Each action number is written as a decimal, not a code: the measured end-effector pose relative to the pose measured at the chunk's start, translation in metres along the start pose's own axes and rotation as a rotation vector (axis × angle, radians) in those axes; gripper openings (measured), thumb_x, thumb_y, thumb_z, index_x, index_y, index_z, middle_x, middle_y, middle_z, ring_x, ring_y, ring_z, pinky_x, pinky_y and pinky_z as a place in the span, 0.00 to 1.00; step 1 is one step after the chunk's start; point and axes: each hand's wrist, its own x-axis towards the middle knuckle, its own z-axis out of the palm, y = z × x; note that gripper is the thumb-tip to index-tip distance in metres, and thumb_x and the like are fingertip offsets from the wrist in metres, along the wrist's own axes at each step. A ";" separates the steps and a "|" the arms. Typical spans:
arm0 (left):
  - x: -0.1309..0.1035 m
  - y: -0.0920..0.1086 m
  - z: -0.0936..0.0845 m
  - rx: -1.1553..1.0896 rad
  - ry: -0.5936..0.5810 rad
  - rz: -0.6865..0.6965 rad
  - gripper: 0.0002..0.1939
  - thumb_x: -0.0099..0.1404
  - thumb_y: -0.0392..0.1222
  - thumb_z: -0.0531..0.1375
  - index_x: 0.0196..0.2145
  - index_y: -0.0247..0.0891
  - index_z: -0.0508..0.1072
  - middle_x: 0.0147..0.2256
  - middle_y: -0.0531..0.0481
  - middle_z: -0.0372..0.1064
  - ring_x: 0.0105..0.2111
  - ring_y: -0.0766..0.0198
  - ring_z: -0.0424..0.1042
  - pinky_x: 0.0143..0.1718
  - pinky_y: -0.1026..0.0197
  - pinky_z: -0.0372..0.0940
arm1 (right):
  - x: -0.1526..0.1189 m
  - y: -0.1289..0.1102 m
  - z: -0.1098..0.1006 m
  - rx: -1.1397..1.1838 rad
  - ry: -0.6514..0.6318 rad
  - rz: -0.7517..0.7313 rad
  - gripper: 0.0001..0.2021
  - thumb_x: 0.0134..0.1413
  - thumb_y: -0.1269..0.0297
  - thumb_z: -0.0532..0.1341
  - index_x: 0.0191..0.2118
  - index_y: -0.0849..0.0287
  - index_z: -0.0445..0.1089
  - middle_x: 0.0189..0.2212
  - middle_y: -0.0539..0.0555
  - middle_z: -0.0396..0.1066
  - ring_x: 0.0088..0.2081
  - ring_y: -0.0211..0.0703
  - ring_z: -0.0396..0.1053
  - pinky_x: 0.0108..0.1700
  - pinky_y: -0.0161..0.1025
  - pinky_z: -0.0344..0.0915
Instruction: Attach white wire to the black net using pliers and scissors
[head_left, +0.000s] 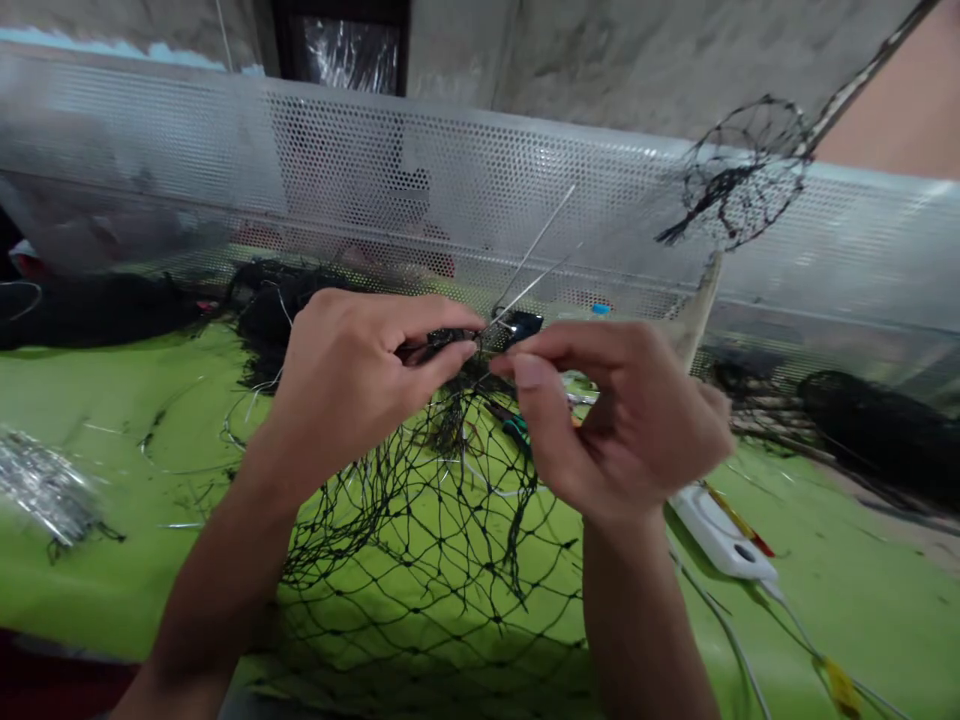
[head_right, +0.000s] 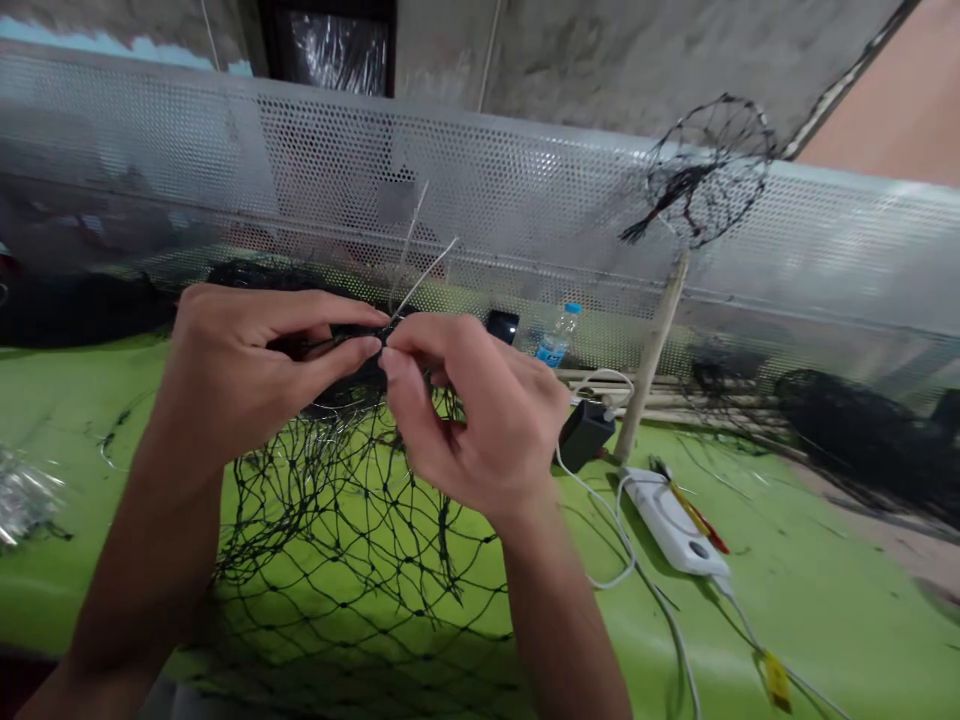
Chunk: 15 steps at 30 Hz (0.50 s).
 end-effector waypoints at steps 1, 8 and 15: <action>0.000 0.000 0.000 0.009 0.001 0.008 0.07 0.71 0.50 0.65 0.44 0.55 0.84 0.32 0.58 0.82 0.30 0.62 0.77 0.31 0.56 0.66 | -0.001 0.003 0.001 -0.026 -0.023 -0.011 0.07 0.67 0.69 0.64 0.42 0.46 0.72 0.30 0.49 0.78 0.28 0.45 0.76 0.31 0.46 0.73; 0.000 0.001 -0.001 0.071 0.006 0.017 0.07 0.72 0.48 0.64 0.44 0.55 0.84 0.33 0.59 0.82 0.31 0.62 0.79 0.35 0.55 0.69 | -0.005 0.014 0.003 0.010 -0.038 0.128 0.03 0.68 0.59 0.64 0.42 0.47 0.76 0.29 0.51 0.79 0.25 0.44 0.73 0.33 0.46 0.74; 0.001 0.001 -0.001 0.050 -0.002 0.039 0.07 0.72 0.46 0.64 0.44 0.53 0.84 0.32 0.57 0.81 0.31 0.62 0.79 0.34 0.57 0.67 | -0.003 0.018 0.005 -0.088 -0.049 -0.113 0.08 0.65 0.71 0.65 0.44 0.48 0.77 0.30 0.51 0.80 0.28 0.44 0.76 0.32 0.44 0.73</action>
